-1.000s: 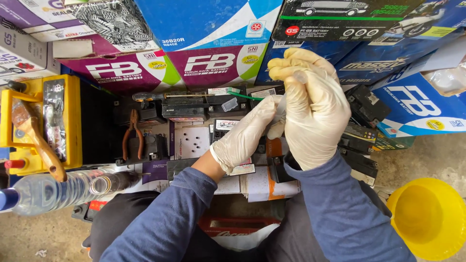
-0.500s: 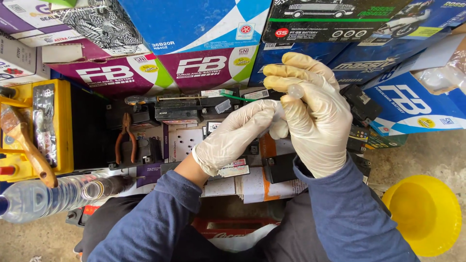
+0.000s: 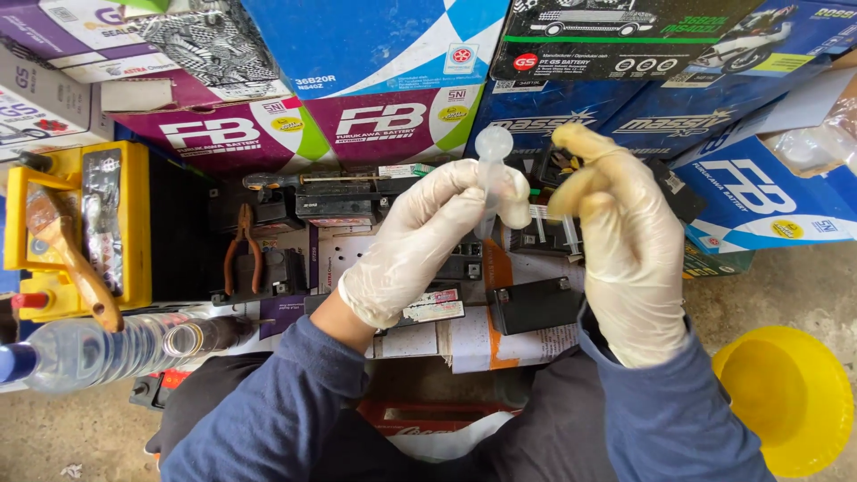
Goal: Refilling lead-acid batteries with liquid using a syringe
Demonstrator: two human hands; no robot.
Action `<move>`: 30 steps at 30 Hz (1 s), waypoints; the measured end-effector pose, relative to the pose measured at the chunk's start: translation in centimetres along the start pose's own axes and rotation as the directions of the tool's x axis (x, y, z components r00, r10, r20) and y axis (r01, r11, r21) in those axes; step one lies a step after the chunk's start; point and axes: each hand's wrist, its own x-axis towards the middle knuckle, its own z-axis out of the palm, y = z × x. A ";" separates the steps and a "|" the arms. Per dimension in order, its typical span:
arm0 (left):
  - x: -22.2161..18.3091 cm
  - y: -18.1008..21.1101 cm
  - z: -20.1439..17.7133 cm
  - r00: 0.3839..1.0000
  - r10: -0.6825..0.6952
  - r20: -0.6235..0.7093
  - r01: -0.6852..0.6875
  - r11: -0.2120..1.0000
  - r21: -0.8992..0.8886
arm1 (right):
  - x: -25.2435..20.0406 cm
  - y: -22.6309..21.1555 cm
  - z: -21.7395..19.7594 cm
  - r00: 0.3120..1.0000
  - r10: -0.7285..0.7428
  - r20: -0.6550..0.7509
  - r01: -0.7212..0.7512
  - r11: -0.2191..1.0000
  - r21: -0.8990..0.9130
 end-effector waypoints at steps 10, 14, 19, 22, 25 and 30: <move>-9.5 2.6 0.9 0.967 0.251 -0.053 -0.089 0.525 0.846 | -3.4 -2.4 3.5 0.614 -0.097 0.783 -0.599 0.588 0.543; -14.9 2.2 1.2 0.923 0.334 -0.193 0.032 0.433 0.901 | -6.3 -2.8 6.2 0.611 0.034 0.791 -0.627 0.631 0.457; -20.4 2.4 2.2 0.849 0.356 -0.391 0.103 0.614 0.783 | -7.9 -2.8 8.9 0.615 -0.039 0.787 -0.405 0.841 0.358; -21.8 3.2 2.3 0.608 0.216 -0.764 0.225 0.876 0.427 | -8.3 -3.6 10.8 0.629 -0.197 0.752 -0.033 0.960 0.279; -22.8 3.4 1.0 0.665 -0.053 -0.745 -0.121 0.977 -0.177 | -9.7 -3.8 13.2 0.577 -0.231 0.783 -0.058 0.945 0.322; -23.8 5.8 -0.5 0.477 -0.404 -0.781 -0.063 0.870 -0.488 | -11.3 -4.1 16.4 0.483 -0.239 0.842 -0.083 0.945 0.316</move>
